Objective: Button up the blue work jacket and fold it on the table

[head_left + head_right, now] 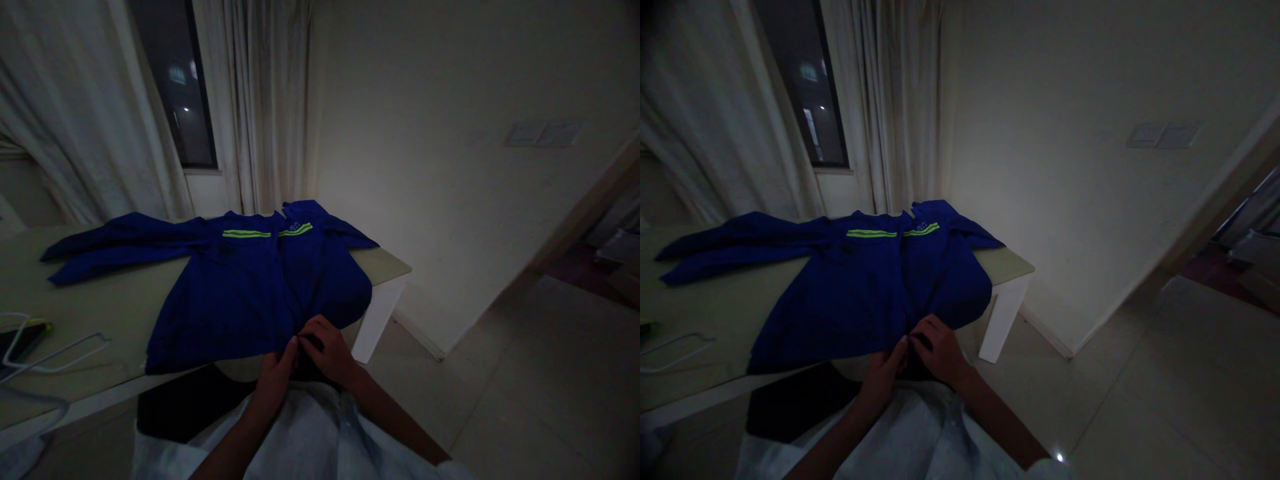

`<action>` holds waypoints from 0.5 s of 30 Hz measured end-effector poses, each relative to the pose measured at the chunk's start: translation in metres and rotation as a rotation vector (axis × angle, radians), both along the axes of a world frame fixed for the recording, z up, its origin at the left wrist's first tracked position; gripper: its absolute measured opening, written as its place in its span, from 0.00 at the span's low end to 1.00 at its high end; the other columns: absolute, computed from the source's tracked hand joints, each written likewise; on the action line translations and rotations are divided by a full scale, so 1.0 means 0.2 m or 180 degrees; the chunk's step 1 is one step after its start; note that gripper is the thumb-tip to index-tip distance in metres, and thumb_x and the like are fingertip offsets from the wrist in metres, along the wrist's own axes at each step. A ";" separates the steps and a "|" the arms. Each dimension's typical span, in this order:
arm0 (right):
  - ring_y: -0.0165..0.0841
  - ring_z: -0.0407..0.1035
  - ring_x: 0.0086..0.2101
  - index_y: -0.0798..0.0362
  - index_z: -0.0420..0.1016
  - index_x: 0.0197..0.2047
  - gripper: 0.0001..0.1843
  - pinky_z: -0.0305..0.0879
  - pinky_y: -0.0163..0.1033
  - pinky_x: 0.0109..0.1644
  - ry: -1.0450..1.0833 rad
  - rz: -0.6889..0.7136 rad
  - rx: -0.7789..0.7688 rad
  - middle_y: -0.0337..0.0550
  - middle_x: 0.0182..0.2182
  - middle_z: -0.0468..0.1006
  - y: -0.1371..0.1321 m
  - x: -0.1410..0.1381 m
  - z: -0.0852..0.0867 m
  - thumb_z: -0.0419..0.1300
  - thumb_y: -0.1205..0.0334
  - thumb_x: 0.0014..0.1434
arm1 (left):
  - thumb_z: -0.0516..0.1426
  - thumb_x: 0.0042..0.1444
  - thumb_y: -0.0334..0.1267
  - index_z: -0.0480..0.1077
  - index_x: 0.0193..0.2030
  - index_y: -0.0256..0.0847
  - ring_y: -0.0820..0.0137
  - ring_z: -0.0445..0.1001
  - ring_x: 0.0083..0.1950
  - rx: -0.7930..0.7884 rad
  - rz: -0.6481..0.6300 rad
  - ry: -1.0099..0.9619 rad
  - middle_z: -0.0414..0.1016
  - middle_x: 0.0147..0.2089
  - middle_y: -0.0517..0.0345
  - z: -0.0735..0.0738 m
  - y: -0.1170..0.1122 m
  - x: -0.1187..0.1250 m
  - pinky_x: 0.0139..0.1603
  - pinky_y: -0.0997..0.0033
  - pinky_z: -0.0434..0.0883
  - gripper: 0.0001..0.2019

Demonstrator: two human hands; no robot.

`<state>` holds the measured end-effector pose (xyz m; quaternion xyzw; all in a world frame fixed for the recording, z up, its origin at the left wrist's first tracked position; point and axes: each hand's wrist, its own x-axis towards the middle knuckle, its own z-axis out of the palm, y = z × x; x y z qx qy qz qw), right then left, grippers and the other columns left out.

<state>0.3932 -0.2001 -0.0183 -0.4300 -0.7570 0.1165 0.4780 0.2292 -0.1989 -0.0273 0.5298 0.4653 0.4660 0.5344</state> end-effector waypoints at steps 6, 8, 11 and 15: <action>0.35 0.74 0.44 0.50 0.79 0.45 0.04 0.72 0.40 0.49 -0.0058 -0.0013 -0.0043 0.44 0.42 0.77 0.00 0.00 0.00 0.63 0.66 0.69 | 0.57 0.51 0.78 0.64 0.25 0.44 0.67 0.59 0.30 -0.0020 -0.0093 0.0075 0.60 0.25 0.62 -0.01 0.00 0.00 0.33 0.64 0.60 0.35; 0.35 0.74 0.44 0.50 0.79 0.45 0.04 0.72 0.40 0.49 -0.0083 -0.0012 -0.0055 0.44 0.42 0.77 0.00 0.00 0.00 0.63 0.65 0.69 | 0.55 0.53 0.78 0.65 0.25 0.43 0.67 0.61 0.29 -0.0113 -0.0244 0.0100 0.61 0.25 0.61 -0.03 0.00 0.00 0.33 0.64 0.60 0.35; 0.35 0.74 0.43 0.50 0.80 0.45 0.03 0.72 0.40 0.49 -0.0098 -0.0019 -0.0084 0.44 0.42 0.77 0.00 0.00 -0.01 0.63 0.65 0.69 | 0.49 0.60 0.75 0.68 0.23 0.41 0.65 0.65 0.29 -0.0075 -0.1009 0.0460 0.65 0.24 0.58 0.01 -0.04 -0.03 0.33 0.64 0.61 0.36; 0.34 0.74 0.42 0.50 0.79 0.45 0.03 0.71 0.39 0.48 -0.0129 -0.0023 -0.0094 0.43 0.43 0.77 0.01 0.01 -0.03 0.64 0.65 0.69 | 0.56 0.66 0.62 0.74 0.34 0.42 0.64 0.71 0.39 0.0628 -0.1978 0.1157 0.74 0.35 0.57 0.28 -0.18 -0.14 0.39 0.66 0.65 0.24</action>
